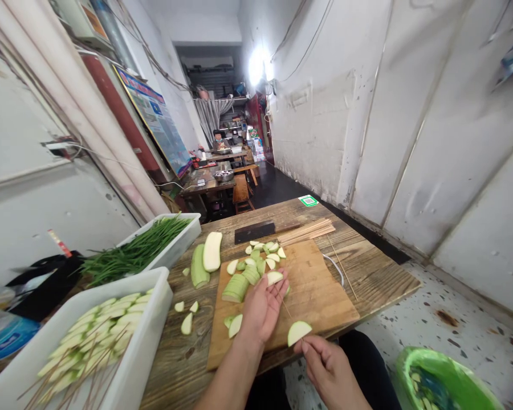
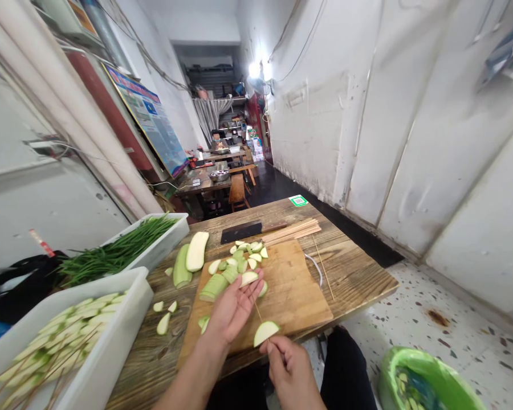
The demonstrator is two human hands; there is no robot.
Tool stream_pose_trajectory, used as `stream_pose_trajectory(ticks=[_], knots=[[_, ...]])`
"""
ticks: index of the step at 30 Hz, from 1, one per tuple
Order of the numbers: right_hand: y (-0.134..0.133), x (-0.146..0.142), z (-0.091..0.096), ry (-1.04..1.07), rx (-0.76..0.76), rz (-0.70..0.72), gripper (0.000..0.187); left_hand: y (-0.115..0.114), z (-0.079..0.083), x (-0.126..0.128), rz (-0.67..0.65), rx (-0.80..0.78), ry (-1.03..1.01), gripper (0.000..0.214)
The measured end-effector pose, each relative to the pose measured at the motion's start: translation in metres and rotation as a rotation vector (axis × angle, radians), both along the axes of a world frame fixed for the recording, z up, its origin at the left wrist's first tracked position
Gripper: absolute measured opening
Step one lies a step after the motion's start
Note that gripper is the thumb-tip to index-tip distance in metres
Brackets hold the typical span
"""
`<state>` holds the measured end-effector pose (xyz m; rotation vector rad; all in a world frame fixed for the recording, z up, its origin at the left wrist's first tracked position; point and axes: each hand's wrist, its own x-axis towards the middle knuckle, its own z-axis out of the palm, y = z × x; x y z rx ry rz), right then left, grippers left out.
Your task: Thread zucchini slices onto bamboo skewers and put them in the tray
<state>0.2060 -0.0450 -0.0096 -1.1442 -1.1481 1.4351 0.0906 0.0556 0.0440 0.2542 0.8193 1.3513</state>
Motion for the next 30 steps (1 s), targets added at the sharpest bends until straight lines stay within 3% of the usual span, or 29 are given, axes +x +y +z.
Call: stream_pose_trajectory(ticks=[9, 21, 30], knots=[[0.001, -0.002, 0.011, -0.109, 0.067, -0.009, 0.033, 0.005, -0.002, -0.002, 0.001, 0.005, 0.026, 0.022], [0.003, -0.014, 0.006, -0.212, 0.175, -0.072, 0.03, 0.005, -0.011, 0.0, 0.082, 0.031, 0.1, 0.018], [0.005, -0.017, 0.002, -0.268, 0.196, -0.093, 0.031, 0.004, -0.012, 0.001, 0.064, 0.075, 0.163, 0.017]])
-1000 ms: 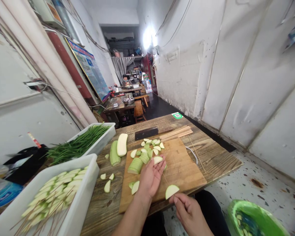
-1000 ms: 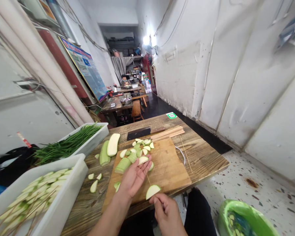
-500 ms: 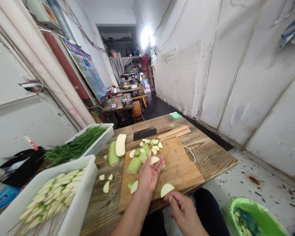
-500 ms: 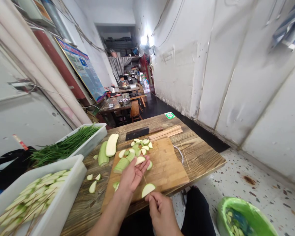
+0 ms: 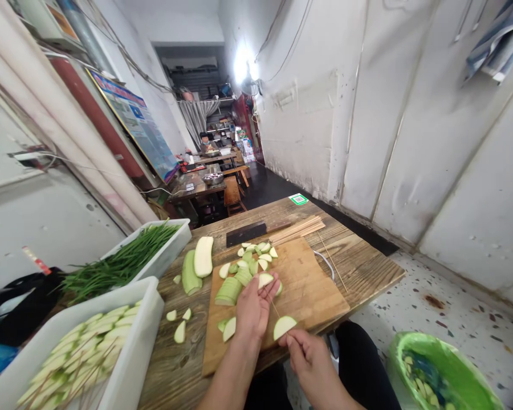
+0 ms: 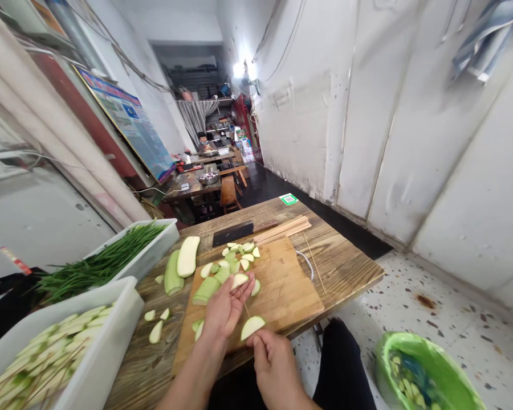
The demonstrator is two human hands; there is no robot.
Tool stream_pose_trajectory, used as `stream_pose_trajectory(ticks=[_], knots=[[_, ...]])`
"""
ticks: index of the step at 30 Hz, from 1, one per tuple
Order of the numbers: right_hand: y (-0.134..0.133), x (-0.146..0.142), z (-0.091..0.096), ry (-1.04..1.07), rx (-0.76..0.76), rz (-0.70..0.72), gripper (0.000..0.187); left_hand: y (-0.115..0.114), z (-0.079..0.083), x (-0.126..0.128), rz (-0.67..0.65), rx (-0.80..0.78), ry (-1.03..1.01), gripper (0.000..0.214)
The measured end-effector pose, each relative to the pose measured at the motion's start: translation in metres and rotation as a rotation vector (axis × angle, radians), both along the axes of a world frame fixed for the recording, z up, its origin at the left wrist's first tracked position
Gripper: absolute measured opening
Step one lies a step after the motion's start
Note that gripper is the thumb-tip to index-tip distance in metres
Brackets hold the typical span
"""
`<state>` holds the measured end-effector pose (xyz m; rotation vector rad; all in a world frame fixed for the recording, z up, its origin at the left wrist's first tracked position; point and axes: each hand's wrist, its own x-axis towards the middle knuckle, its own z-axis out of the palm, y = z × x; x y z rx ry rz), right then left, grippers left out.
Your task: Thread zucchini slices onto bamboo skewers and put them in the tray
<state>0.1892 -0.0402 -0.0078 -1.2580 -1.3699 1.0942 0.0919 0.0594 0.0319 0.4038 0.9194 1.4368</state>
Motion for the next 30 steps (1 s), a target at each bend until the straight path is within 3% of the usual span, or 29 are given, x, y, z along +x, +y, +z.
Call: stream_pose_trajectory(ticks=[15, 30], knots=[[0.0, -0.006, 0.007, -0.075, 0.074, -0.057, 0.03, -0.006, 0.003, 0.004, -0.044, 0.016, 0.013, 0.018], [0.006, -0.004, 0.005, -0.121, 0.104, -0.124, 0.033, -0.014, -0.006, 0.009, -0.094, -0.062, 0.042, 0.014]])
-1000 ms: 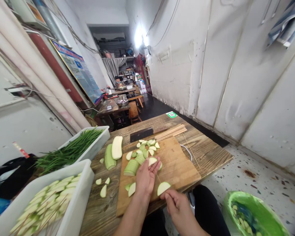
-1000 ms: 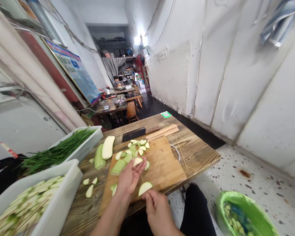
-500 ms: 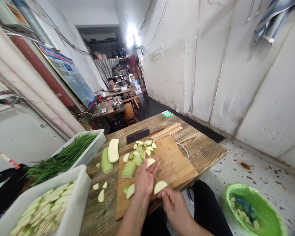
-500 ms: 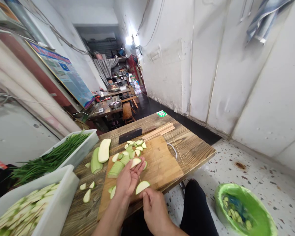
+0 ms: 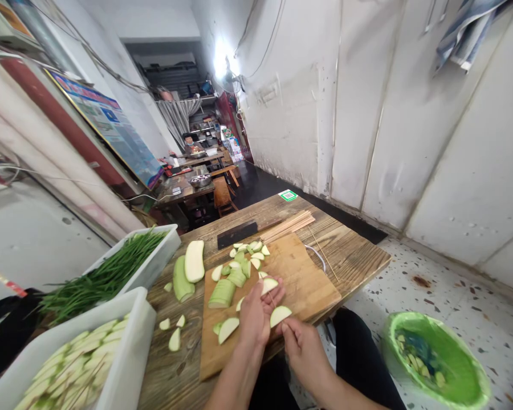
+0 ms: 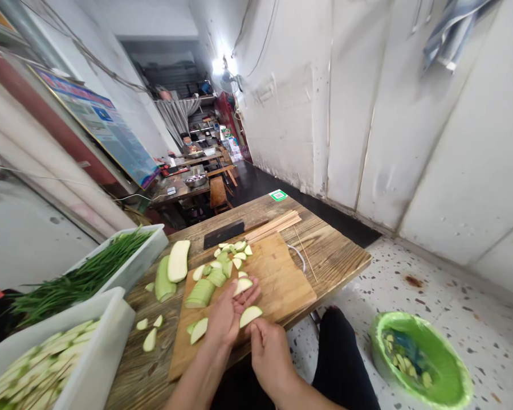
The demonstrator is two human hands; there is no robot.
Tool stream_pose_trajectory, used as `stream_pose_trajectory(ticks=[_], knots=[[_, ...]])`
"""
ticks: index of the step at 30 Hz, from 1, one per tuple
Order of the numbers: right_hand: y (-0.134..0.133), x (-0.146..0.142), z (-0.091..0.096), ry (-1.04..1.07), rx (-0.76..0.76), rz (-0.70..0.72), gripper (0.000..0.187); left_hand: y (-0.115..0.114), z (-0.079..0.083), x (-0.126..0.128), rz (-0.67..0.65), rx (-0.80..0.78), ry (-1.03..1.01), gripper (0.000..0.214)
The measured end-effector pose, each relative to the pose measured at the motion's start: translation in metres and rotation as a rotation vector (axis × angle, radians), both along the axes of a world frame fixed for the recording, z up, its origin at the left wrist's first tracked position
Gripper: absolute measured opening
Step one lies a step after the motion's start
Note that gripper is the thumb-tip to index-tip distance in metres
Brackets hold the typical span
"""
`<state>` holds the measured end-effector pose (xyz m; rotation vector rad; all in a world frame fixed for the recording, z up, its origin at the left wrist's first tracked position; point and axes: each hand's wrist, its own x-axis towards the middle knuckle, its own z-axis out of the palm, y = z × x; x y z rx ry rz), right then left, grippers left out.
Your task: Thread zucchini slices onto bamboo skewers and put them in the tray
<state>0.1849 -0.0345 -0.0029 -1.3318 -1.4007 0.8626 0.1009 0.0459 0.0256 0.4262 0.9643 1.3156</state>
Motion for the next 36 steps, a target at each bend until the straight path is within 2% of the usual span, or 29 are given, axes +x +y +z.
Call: stream_pose_trajectory(ticks=[10, 17, 20, 23, 26, 27, 29, 31, 32, 33, 36], knots=[[0.004, 0.004, 0.001, 0.006, 0.011, 0.003, 0.031, -0.007, -0.003, 0.004, 0.012, -0.043, 0.035, 0.014], [0.013, 0.009, 0.004, 0.007, 0.026, -0.018, 0.031, -0.026, -0.009, 0.016, -0.096, 0.021, 0.016, 0.015], [0.014, 0.016, 0.006, 0.0, 0.039, -0.016, 0.03, -0.025, -0.003, 0.013, -0.097, 0.036, 0.014, 0.021], [0.017, 0.031, 0.004, 0.004, 0.033, -0.043, 0.03, -0.01, 0.009, 0.001, 0.018, 0.126, 0.105, 0.03], [0.021, 0.046, -0.001, 0.016, 0.024, -0.089, 0.03, 0.022, 0.022, -0.014, 0.14, 0.279, 0.398, 0.033], [0.022, 0.05, -0.003, 0.021, 0.021, -0.101, 0.031, 0.036, 0.026, -0.019, 0.121, 0.328, 0.567, 0.029], [0.023, 0.055, -0.006, 0.029, 0.017, -0.118, 0.031, 0.063, 0.029, -0.025, 0.022, 0.414, 1.05, 0.023], [0.022, 0.057, -0.009, 0.036, 0.013, -0.125, 0.031, 0.087, 0.029, -0.027, -0.098, 0.425, 1.503, 0.02], [0.021, 0.057, -0.01, 0.045, 0.01, -0.125, 0.031, 0.097, 0.027, -0.026, -0.138, 0.406, 1.637, 0.019], [0.021, 0.058, -0.011, 0.058, 0.006, -0.123, 0.031, 0.105, 0.024, -0.025, -0.162, 0.38, 1.716, 0.018], [0.019, 0.057, -0.014, 0.102, -0.008, -0.113, 0.031, 0.121, 0.014, -0.016, -0.188, 0.328, 1.784, 0.017]])
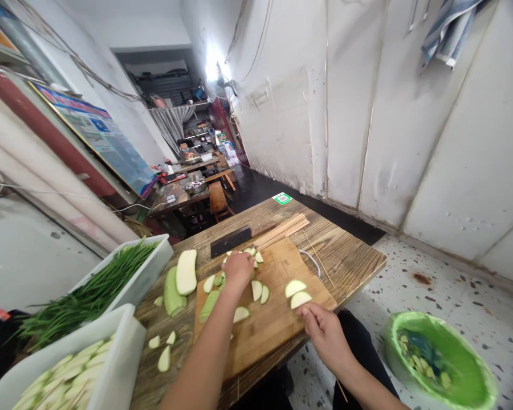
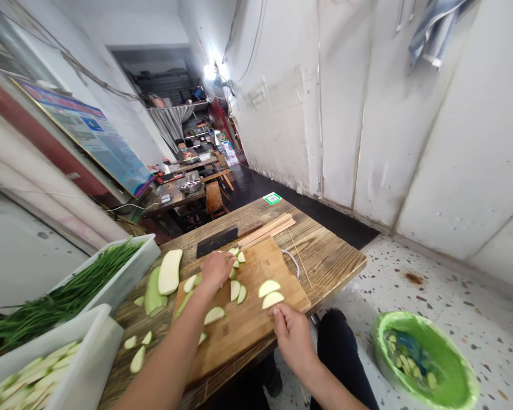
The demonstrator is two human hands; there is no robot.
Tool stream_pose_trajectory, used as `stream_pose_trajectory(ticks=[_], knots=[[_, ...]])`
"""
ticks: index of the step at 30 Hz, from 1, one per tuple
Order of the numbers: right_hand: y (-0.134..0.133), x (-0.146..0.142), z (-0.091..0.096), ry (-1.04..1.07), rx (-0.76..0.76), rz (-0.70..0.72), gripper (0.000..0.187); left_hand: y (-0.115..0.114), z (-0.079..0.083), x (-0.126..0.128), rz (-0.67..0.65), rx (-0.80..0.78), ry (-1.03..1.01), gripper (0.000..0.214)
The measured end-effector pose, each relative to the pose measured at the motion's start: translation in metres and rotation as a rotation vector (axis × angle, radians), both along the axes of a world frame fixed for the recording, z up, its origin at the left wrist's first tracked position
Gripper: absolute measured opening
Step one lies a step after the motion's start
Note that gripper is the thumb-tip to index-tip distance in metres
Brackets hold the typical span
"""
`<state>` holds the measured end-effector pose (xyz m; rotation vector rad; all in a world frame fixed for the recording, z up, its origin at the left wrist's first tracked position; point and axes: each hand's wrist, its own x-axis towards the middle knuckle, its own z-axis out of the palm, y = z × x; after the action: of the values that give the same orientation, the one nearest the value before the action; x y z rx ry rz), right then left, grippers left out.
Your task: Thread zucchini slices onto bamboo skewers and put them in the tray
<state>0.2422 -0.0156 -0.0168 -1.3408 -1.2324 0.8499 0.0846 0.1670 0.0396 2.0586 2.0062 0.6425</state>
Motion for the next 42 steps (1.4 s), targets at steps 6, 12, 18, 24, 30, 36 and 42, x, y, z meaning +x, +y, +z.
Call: stream_pose_trajectory(ticks=[6, 12, 18, 24, 30, 36, 42], knots=[[-0.001, 0.0, -0.002, 0.03, -0.013, 0.026, 0.032, 0.006, -0.017, 0.02, 0.055, -0.002, 0.029, 0.026], [-0.003, 0.002, 0.002, 0.046, -0.019, 0.02, 0.033, 0.001, -0.021, 0.031, -0.023, -0.049, -0.235, 0.009], [-0.007, 0.005, 0.008, -0.001, -0.003, 0.015, 0.03, -0.019, -0.014, 0.031, -0.127, -0.184, -0.748, 0.011], [-0.018, -0.002, 0.023, -0.154, 0.018, 0.146, 0.03, -0.046, 0.0, 0.012, -0.087, -0.468, -1.231, 0.015], [-0.022, -0.009, 0.029, -0.206, 0.027, 0.188, 0.031, -0.063, 0.002, -0.001, 0.03, -0.572, -1.505, 0.005], [-0.022, -0.013, 0.026, -0.217, 0.029, 0.201, 0.032, -0.073, 0.008, 0.004, 0.199, -0.562, -1.712, 0.006], [-0.021, -0.012, 0.023, -0.232, 0.038, 0.197, 0.03, -0.075, 0.01, 0.004, 0.21, -0.557, -1.74, 0.009]])
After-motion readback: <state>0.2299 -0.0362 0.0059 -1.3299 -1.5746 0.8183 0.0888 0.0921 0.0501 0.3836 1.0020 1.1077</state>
